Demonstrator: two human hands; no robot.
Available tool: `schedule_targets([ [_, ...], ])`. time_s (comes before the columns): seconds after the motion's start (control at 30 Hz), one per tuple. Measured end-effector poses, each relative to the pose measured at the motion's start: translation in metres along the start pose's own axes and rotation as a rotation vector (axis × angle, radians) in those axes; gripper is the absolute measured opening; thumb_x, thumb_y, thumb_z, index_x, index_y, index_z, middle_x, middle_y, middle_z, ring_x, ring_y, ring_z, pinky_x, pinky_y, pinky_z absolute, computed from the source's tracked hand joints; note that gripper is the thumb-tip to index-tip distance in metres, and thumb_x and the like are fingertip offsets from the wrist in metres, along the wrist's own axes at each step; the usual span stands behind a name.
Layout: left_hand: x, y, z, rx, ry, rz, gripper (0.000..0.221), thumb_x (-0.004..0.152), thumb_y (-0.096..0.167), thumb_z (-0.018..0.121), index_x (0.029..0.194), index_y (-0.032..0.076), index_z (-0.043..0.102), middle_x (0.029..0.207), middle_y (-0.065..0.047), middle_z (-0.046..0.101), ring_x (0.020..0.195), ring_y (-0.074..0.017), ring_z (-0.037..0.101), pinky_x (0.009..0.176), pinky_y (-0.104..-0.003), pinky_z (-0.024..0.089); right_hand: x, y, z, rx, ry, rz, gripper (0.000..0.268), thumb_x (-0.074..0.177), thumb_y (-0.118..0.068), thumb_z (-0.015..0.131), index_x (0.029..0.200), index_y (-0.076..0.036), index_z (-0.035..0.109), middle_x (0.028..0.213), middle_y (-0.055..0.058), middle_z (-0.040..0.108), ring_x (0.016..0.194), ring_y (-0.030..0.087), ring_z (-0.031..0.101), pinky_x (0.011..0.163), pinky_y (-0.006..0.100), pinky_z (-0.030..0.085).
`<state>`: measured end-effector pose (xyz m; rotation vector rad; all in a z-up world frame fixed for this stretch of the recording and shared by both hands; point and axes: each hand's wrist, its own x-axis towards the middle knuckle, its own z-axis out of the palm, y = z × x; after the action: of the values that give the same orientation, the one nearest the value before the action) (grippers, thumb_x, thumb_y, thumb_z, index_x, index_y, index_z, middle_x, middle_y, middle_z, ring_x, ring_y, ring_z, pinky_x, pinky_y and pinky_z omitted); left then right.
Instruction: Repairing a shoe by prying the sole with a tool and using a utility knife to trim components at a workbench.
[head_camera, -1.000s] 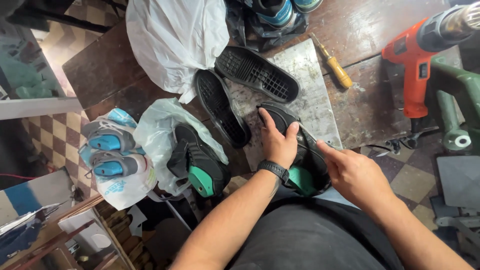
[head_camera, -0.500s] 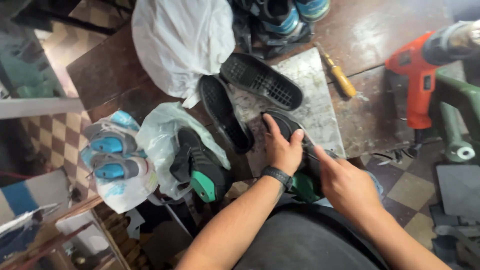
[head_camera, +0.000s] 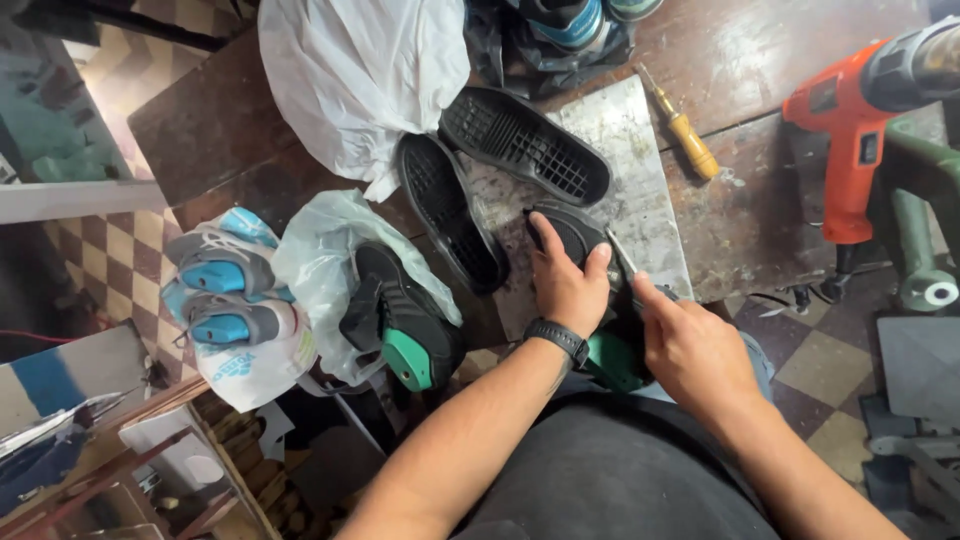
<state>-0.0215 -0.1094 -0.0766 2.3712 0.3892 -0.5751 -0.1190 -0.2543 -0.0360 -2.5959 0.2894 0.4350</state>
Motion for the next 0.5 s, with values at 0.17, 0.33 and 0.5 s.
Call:
schedule_targets([
  [0.17, -0.002, 0.003, -0.002, -0.002, -0.014, 0.018, 0.106, 0.095, 0.047, 0.067, 0.173, 0.011, 0.005, 0.157, -0.042, 0.036, 0.138, -0.0576, 0.052, 0.112, -0.062, 0.047, -0.006, 0.018, -0.021, -0.181, 0.092, -0.114, 0.055, 0.093, -0.035, 0.061, 0.146, -0.05, 0.061, 0.073, 0.006, 0.063, 0.064, 0.034, 0.071, 0.056, 0.047, 0.06],
  [0.33, -0.002, 0.006, -0.008, -0.044, -0.009, 0.038, 0.103, 0.097, 0.046, 0.065, 0.173, 0.009, 0.005, 0.157, -0.041, 0.036, 0.139, -0.0576, 0.05, 0.111, -0.062, 0.047, 0.008, 0.011, -0.029, -0.089, 0.022, -0.088, 0.045, 0.096, -0.029, 0.064, 0.139, -0.042, 0.069, 0.069, 0.01, 0.065, 0.064, 0.039, 0.071, 0.055, 0.05, 0.059],
  [0.5, -0.007, 0.011, -0.007, 0.004, 0.026, 0.06, 0.105, 0.095, 0.045, 0.068, 0.172, 0.007, 0.007, 0.155, -0.043, 0.038, 0.139, -0.0577, 0.05, 0.112, -0.062, 0.047, 0.016, 0.001, -0.034, 0.399, -0.229, 0.263, 0.046, 0.093, -0.032, 0.064, 0.135, -0.049, 0.072, 0.082, 0.013, 0.078, 0.093, 0.042, 0.073, 0.077, 0.057, 0.057],
])
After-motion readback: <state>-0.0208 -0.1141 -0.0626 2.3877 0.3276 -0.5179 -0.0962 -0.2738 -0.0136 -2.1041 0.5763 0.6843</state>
